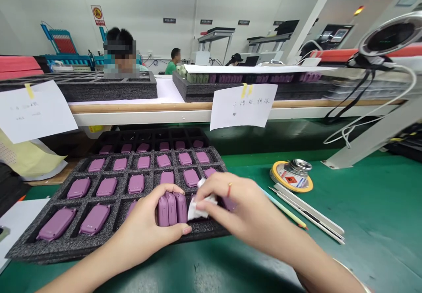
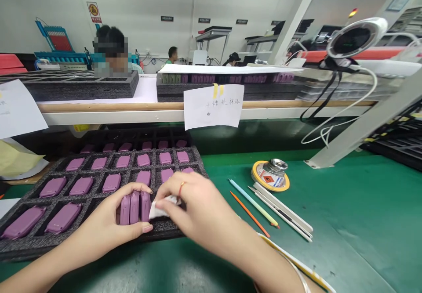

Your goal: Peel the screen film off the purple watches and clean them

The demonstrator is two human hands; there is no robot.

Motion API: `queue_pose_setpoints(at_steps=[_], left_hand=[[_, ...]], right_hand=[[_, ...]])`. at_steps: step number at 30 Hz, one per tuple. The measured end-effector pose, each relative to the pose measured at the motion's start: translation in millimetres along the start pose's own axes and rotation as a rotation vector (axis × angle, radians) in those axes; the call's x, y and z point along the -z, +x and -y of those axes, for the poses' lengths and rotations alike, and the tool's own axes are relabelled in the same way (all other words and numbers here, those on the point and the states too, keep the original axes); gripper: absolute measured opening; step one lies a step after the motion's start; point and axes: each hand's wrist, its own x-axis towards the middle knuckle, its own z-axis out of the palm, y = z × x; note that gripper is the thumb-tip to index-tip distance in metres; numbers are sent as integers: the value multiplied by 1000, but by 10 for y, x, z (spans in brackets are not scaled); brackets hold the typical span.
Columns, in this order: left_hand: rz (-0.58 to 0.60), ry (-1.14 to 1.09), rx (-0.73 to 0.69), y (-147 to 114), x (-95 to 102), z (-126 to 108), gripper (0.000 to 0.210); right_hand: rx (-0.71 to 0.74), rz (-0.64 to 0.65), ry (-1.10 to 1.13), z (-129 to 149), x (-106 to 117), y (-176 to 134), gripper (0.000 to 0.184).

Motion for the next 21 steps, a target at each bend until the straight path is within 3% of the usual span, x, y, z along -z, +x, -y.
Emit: queue_pose_setpoints(at_steps=[3,11,15,21], left_hand=[[36,-11,44,-5,24,-13,46],[32,-85,46,-26,22,-29,46],[37,-95,48,-19,20,-22,47],[47,-115,43,-13,26,-2,47]], right_hand=[[-53,-107,-21,-78,177,30,11],[-18,-247,-382,-336,409,-3,11],[-41,-232,-461,-419,544,-21,13],[-178,-90,-578,-712,662,-99,14]])
